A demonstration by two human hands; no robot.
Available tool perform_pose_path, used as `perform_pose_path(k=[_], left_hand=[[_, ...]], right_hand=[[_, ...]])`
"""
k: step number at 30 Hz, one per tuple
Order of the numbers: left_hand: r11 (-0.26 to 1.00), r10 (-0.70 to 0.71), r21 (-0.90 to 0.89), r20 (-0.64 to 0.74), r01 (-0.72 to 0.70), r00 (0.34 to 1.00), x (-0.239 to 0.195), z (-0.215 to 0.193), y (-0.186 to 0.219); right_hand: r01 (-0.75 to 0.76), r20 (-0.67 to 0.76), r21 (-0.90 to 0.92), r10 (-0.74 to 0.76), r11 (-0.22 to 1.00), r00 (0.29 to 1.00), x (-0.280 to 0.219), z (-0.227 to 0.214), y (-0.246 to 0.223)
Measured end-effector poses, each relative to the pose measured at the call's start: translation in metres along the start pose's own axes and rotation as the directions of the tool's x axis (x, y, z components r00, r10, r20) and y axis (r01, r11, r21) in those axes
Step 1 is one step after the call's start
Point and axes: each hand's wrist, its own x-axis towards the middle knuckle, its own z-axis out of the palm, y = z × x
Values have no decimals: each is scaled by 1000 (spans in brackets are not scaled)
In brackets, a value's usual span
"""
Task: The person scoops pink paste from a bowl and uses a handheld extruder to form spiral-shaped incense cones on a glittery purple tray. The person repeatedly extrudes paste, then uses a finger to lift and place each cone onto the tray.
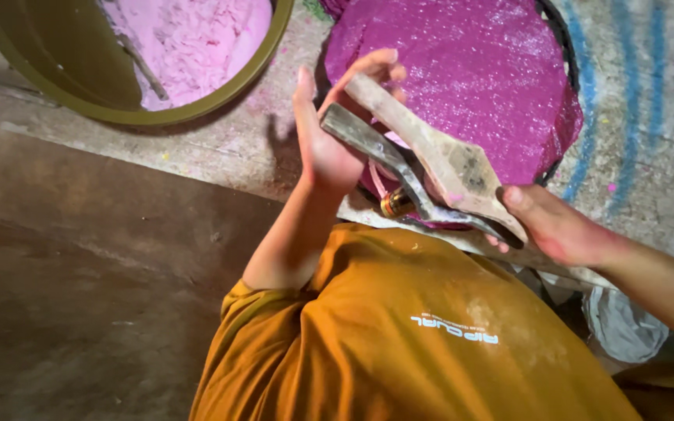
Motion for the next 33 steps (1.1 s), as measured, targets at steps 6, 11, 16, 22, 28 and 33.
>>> perform_pose_path(k=[6,11,16,22,28,33], left_hand=[[714,-80,689,-97,125,992,-45,-42,-26],[291,63,951,84,-99,994,-89,-60,-43],[299,-104,930,-190,213,976,-88,-50,-51],[177,-170,982,-32,63,985,-74,-36,-59],[-82,-280,995,30,-55,960,-54,-33,-64],[-237,-332,957,83,-168,940,-50,-33,-66]], right_hand=[[81,-26,41,-80,996,996,3,4,25],[93,-113,87,-83,992,990,6,15,43],[167,-143,351,-123,921,982,10,17,57],[289,-255,417,-194,862,947,-5,4,77],[276,-272,518,-150,810,950,-22,4,96],[326,-344,498,-162,803,925,-33,15,103]])
